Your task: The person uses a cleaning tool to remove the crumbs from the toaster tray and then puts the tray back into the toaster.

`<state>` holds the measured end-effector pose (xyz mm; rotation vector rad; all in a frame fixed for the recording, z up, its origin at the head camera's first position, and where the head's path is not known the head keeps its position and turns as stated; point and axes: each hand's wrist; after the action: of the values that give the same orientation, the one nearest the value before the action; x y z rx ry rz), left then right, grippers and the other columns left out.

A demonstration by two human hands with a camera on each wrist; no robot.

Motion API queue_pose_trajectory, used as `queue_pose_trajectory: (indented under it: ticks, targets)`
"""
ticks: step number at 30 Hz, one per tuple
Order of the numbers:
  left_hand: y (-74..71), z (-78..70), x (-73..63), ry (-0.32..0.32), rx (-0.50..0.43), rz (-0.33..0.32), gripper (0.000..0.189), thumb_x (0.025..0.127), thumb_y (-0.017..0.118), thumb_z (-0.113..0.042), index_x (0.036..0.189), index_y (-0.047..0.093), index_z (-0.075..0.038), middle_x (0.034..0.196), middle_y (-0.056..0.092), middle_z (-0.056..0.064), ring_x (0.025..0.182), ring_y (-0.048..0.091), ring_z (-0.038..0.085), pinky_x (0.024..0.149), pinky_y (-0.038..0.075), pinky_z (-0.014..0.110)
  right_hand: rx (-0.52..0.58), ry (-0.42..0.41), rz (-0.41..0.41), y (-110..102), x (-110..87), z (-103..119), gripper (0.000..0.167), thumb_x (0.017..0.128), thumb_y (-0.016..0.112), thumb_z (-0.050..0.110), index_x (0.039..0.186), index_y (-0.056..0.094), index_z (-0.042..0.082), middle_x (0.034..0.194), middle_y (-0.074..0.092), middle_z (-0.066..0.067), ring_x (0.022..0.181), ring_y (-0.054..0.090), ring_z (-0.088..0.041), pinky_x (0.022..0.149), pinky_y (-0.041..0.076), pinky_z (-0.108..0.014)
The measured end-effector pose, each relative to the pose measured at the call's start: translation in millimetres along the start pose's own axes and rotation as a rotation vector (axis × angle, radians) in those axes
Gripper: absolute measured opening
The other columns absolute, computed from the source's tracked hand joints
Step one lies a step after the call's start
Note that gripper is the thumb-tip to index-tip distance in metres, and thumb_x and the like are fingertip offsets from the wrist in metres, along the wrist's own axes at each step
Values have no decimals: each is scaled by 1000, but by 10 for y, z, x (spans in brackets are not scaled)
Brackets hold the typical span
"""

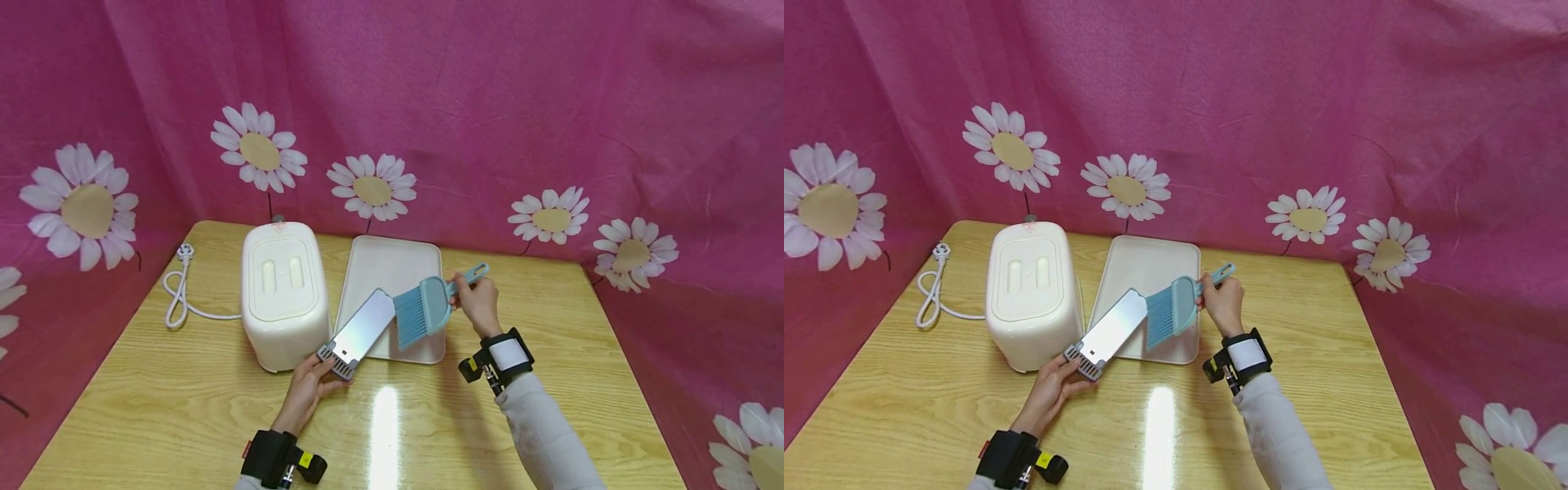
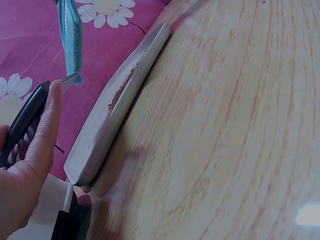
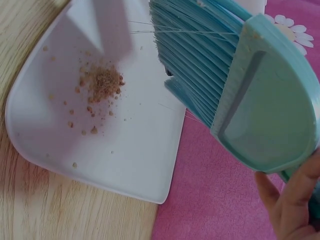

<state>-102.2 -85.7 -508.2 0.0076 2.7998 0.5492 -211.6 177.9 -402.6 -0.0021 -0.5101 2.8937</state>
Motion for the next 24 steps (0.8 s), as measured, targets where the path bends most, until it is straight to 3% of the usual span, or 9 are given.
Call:
queue_pose_trajectory:
  ticks: [12,18,20,24]
  targets:
    - [-15,-5,0,-17,-18,-6,40,94,38,-4,130,31,12,121,42,31,88,59,20,76,54,35,-57,-7,4,-63,-10,6,30,91,47,13,89,63,-12,45,51,5,36,48,-1,37,46,-16]
    - [-14,-9,7,-19,-16,-3,40,94,37,-4,130,31,12,123,41,32,90,59,21,77,53,36,-64,-115,-48,-65,-11,-32,31,90,51,19,87,65,-9,46,53,-4,36,47,-5,36,43,-19]
    - [-7,-9,6,-18,-21,0,40,94,37,-4,130,31,13,123,41,33,90,59,21,76,53,37,28,-190,-3,-54,56,-161,35,90,52,25,86,67,-6,48,54,-3,37,46,-4,35,41,-19]
    - [15,5,8,-23,-36,7,40,94,38,-3,130,31,13,123,40,33,90,58,21,77,53,37,149,-184,176,-6,32,-131,36,91,50,25,90,66,-7,55,57,-2,40,43,-5,35,37,-18]
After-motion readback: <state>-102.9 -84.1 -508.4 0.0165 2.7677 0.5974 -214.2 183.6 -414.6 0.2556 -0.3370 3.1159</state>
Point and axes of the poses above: each hand's wrist, its own x-axis towards the middle knuckle, its own y-axis out of the palm, z = x × y
